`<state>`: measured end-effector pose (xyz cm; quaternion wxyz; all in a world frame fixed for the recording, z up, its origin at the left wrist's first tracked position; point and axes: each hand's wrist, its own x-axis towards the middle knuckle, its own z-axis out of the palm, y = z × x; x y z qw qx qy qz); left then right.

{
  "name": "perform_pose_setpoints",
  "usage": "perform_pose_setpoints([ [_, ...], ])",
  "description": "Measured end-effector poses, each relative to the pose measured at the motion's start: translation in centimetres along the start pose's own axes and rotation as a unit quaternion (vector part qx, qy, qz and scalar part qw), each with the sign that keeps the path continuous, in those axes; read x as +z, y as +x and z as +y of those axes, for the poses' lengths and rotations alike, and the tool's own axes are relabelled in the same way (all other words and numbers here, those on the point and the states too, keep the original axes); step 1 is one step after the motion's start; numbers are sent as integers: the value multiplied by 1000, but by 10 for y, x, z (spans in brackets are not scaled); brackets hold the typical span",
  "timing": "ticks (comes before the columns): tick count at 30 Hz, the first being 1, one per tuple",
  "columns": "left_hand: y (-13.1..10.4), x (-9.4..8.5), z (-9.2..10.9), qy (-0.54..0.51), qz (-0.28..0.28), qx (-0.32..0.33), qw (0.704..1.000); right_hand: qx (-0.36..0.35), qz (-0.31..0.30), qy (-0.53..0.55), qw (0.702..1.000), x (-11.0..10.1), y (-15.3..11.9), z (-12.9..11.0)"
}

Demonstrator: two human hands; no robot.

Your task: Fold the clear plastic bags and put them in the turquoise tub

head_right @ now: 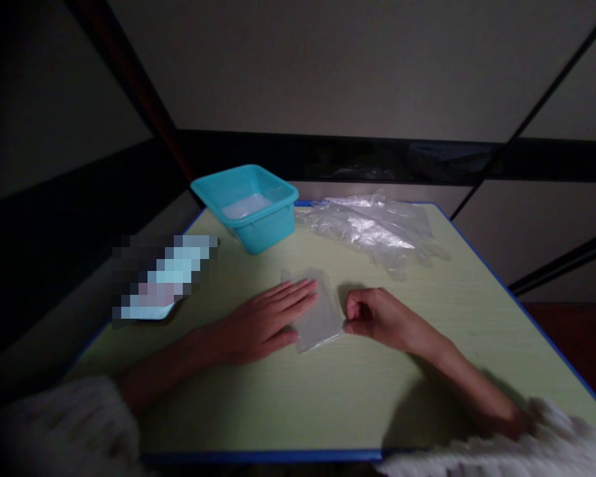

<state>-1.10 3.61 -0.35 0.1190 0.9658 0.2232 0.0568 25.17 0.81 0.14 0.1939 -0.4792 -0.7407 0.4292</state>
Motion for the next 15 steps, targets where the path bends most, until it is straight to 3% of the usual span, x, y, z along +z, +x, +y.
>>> perform_pose_setpoints([
  [6,-1,-5,-20,28,12,-46,998,2,1,-11,1000,0,0,-6],
  [15,0,-6,-19,30,3,-47,998,-6,-24,4,1000,-4,-1,-6],
])
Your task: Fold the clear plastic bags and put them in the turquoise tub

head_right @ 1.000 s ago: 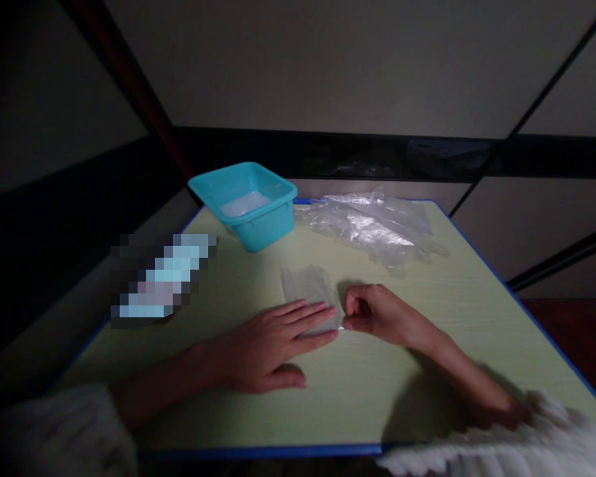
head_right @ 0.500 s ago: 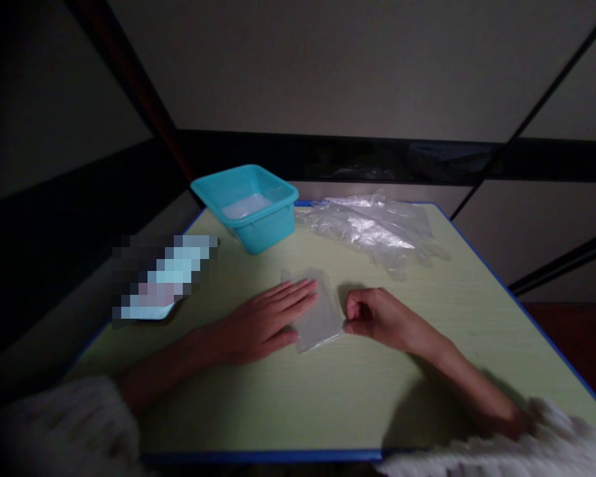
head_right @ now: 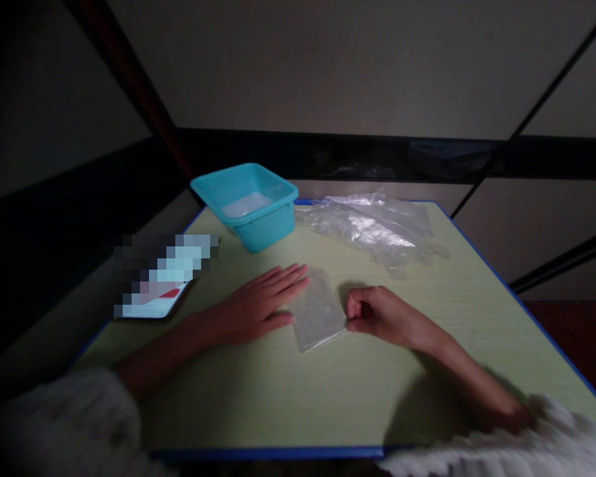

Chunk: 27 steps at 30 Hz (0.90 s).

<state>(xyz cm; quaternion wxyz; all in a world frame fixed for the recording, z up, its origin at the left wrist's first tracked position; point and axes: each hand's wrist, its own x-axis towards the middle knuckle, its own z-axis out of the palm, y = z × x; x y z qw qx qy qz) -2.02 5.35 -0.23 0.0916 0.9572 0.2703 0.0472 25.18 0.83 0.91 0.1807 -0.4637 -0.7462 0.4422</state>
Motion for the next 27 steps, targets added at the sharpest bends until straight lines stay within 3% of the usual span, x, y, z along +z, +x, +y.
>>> perform_pose_setpoints([
  [9,2,-2,3,-12,15,20,1000,1,-6,-21,1000,-1,-1,-3],
  [13,-2,0,24,-23,50,53,997,-12,12,-40,999,-3,-3,-9],
  [17,-7,6,50,-79,31,114,990,-17,51,-58,997,-2,-5,-17],
  [22,-9,12,55,-102,5,124,987,-81,56,-100,990,1,-6,-24],
  [27,-9,14,52,-103,11,125,987,-145,-1,-134,980,3,-7,-21],
])
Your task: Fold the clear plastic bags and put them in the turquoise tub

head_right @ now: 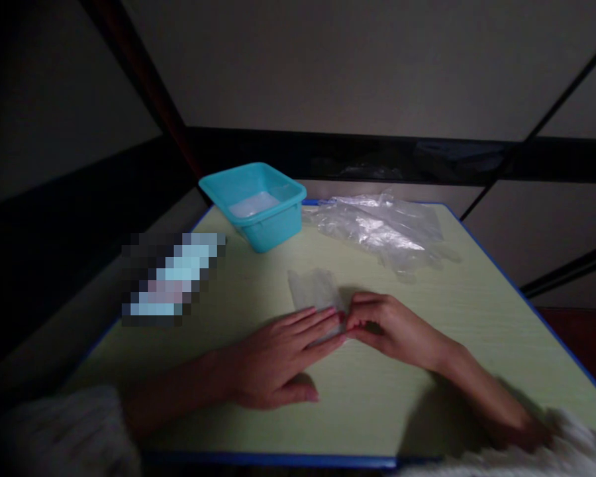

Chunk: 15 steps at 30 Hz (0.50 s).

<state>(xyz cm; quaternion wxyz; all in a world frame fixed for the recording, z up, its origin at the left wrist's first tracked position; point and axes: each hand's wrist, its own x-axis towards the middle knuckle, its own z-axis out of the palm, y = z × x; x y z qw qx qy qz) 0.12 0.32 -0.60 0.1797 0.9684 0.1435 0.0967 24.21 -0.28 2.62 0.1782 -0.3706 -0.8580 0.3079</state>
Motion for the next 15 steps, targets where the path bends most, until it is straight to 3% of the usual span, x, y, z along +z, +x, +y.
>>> perform_pose_setpoints([
  [9,1,-3,-4,5,19,-20,1000,4,-45,25,999,2,0,3],
  [15,-1,-13,-27,51,-1,-48,998,7,-54,16,998,2,-1,4],
])
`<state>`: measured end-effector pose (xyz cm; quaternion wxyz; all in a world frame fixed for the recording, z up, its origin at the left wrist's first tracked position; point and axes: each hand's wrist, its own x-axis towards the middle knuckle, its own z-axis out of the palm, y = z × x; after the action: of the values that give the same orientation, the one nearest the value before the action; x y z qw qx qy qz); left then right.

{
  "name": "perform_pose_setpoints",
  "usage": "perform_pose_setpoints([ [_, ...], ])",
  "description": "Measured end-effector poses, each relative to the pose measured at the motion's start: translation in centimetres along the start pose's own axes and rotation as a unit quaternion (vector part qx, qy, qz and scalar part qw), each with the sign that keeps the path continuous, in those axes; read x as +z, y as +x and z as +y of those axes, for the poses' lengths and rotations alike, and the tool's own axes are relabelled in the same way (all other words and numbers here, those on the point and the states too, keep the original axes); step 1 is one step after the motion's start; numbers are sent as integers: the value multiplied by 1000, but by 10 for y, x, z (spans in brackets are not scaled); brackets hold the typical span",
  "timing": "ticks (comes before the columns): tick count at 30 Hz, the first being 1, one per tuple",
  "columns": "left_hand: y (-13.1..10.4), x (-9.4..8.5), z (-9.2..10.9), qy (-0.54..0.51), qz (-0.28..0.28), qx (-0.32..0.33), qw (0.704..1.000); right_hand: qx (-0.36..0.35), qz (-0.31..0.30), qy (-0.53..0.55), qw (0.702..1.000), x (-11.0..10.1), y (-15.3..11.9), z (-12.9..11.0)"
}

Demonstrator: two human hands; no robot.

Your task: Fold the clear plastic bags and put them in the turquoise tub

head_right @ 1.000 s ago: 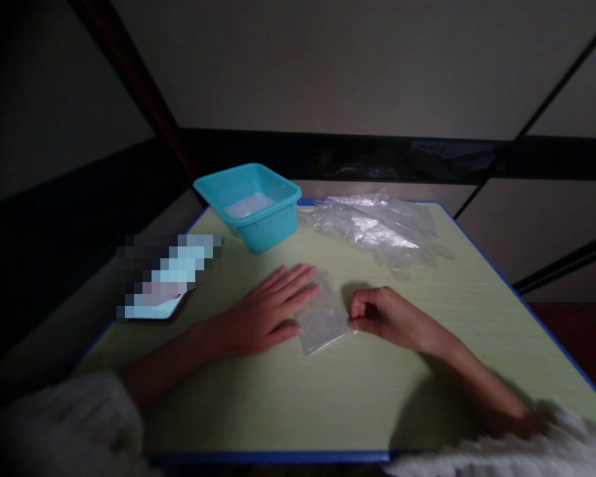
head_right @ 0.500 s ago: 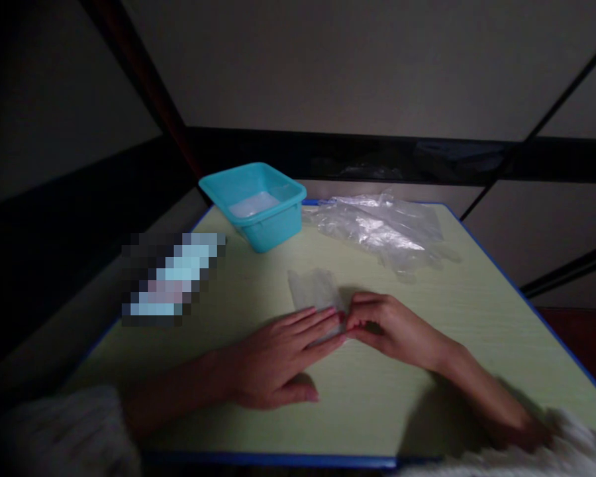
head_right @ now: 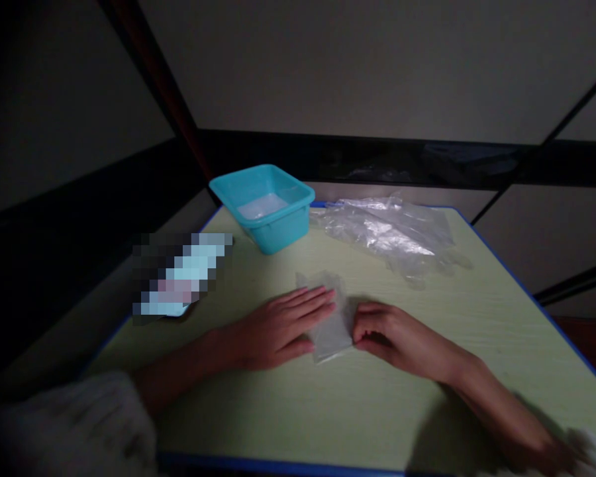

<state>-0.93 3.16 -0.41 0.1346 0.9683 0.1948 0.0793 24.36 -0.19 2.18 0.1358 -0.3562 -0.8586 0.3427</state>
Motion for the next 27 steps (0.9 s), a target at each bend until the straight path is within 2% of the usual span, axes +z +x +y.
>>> perform_pose_setpoints([
  [6,-3,-6,-29,43,17,-70,996,-8,-4,-8,1000,-2,1,-3],
  [9,-3,-6,-34,55,40,-97,993,-23,-7,-30,999,-6,-1,-5],
  [12,-3,-6,-34,64,68,-100,991,-64,9,-106,992,-9,-7,-4],
  [16,-2,-6,-31,75,101,-89,988,-139,78,-264,951,-8,-14,-2],
  [20,-2,-7,-29,80,128,-84,985,-170,90,-366,911,-1,-15,-3],
  [23,-2,-8,-28,88,134,-80,984,-181,90,-415,887,5,-14,-3],
  [27,-2,-7,-27,92,136,-79,983,-187,94,-425,881,12,-15,-1],
])
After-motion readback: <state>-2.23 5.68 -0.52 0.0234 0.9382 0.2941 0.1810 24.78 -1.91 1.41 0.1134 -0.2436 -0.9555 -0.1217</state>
